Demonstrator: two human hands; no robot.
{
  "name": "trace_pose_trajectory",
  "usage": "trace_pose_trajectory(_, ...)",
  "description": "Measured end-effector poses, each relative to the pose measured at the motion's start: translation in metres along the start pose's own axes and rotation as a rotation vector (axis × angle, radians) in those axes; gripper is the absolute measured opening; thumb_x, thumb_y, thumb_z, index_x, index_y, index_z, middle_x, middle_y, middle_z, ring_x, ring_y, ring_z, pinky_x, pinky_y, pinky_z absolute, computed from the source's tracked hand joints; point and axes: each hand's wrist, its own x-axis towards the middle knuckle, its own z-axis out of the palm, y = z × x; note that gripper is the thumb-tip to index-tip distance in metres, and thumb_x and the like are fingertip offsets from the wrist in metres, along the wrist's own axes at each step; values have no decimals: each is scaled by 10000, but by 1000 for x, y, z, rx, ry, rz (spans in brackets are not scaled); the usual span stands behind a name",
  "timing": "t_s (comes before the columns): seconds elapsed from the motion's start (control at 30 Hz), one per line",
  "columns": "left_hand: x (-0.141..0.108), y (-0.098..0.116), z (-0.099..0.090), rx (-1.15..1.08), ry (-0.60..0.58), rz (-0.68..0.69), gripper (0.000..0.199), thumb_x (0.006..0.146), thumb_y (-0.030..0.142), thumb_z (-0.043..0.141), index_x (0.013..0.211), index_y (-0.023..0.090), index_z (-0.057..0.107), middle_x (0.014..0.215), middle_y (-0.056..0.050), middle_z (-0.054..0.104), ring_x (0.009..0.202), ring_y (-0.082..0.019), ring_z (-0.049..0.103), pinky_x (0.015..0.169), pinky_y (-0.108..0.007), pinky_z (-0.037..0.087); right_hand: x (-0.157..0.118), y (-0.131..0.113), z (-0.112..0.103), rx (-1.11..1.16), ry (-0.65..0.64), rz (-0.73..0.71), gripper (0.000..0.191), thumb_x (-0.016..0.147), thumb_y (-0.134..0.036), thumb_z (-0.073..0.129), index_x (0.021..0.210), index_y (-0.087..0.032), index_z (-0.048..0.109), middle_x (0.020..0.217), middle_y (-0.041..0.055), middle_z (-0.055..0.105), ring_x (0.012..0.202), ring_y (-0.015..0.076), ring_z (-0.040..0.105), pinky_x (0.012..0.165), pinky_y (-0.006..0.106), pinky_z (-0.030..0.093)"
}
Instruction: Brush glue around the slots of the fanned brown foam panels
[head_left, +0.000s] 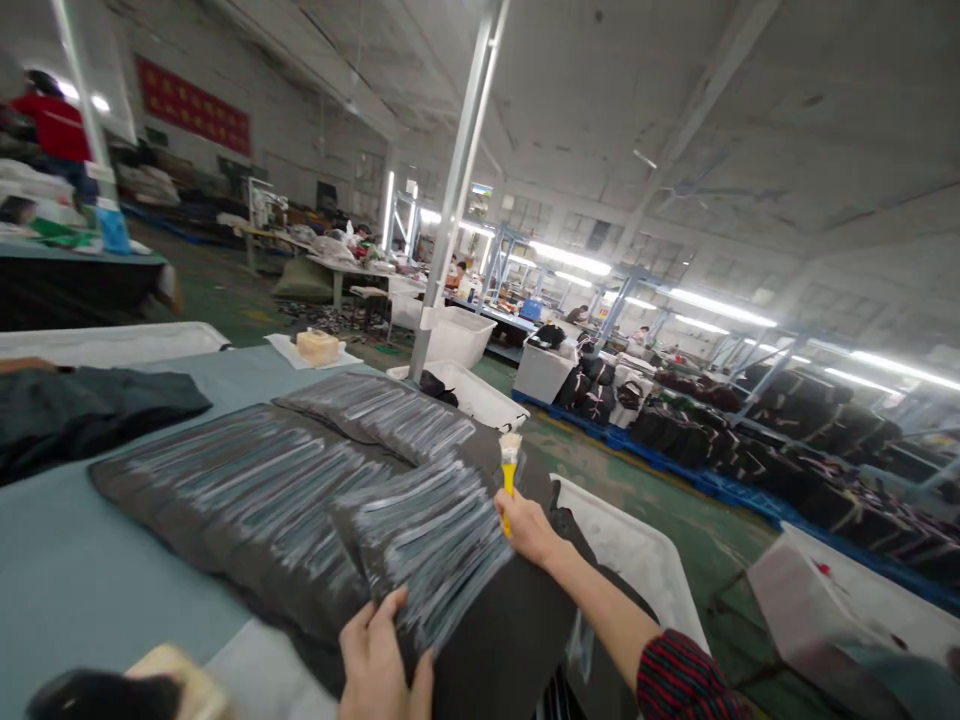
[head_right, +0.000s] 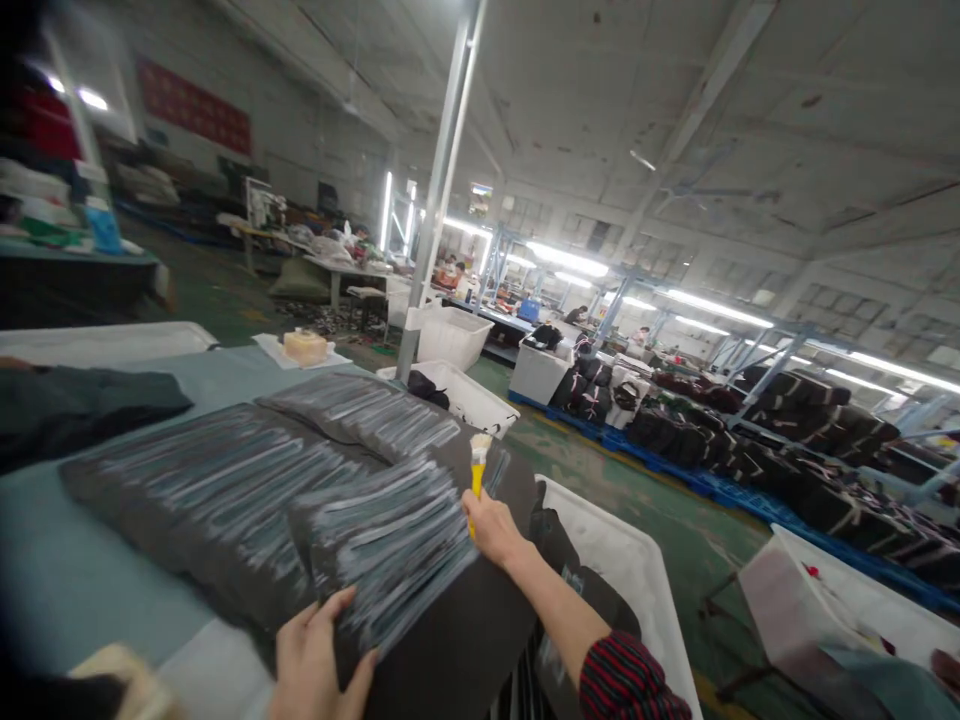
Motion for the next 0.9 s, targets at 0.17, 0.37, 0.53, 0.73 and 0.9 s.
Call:
trace_pose_trajectory(0.17, 74, 48, 145, -98, -184, -151, 455, 805, 175, 473, 1257, 185, 419, 1296, -128, 396, 1158, -249, 562, 943, -376, 507, 68, 139, 57, -108, -110, 30, 216, 833, -81, 476, 971, -235, 538, 990, 33, 568, 656, 120, 534, 585, 241, 305)
trace_pose_trajectory(0.37, 139, 69, 258, -91, -197, -285, 446, 796, 141, 511, 1232, 161, 417, 1269, -130, 400, 1176, -241, 541, 974, -360, 478, 145, 242, 104, -175, -155, -16, 242, 875, -103, 439, 1049, -237, 539, 1071, 71, 574, 701, 137, 570, 599, 256, 308)
trace_pose_trajectory(0.53, 153, 66, 304, -47, -205, -439, 413, 832, 184, 496, 1232, 125, 413, 1256, -159, 398, 1155, -269, 551, 944, -386, 488, 178, 276, 133, -114, -180, -61, 264, 871, -78, 433, 1054, -229, 549, 1045, 68, 571, 725, 127, 568, 618, 247, 319)
trace_pose_trajectory(0.73, 151, 67, 328, -94, -208, -466, 424, 812, 115, 493, 1231, 106, 427, 1249, -160, 390, 1131, -234, 549, 999, -352, 435, 199, 303, 160, -101, -237, -111, 213, 883, -113, 431, 1049, -211, 522, 1059, 70, 554, 731, 131, 562, 613, 243, 313)
trace_pose_trajectory(0.9, 153, 76, 338, -118, -270, -540, 466, 811, 109, 490, 1268, 94, 398, 1260, -155, 362, 1163, -240, 515, 1026, -349, 402, 216, 315, 167, -132, -252, -168, 191, 890, -127, 414, 1038, -197, 513, 1042, 72, 555, 744, 145, 568, 599, 246, 297)
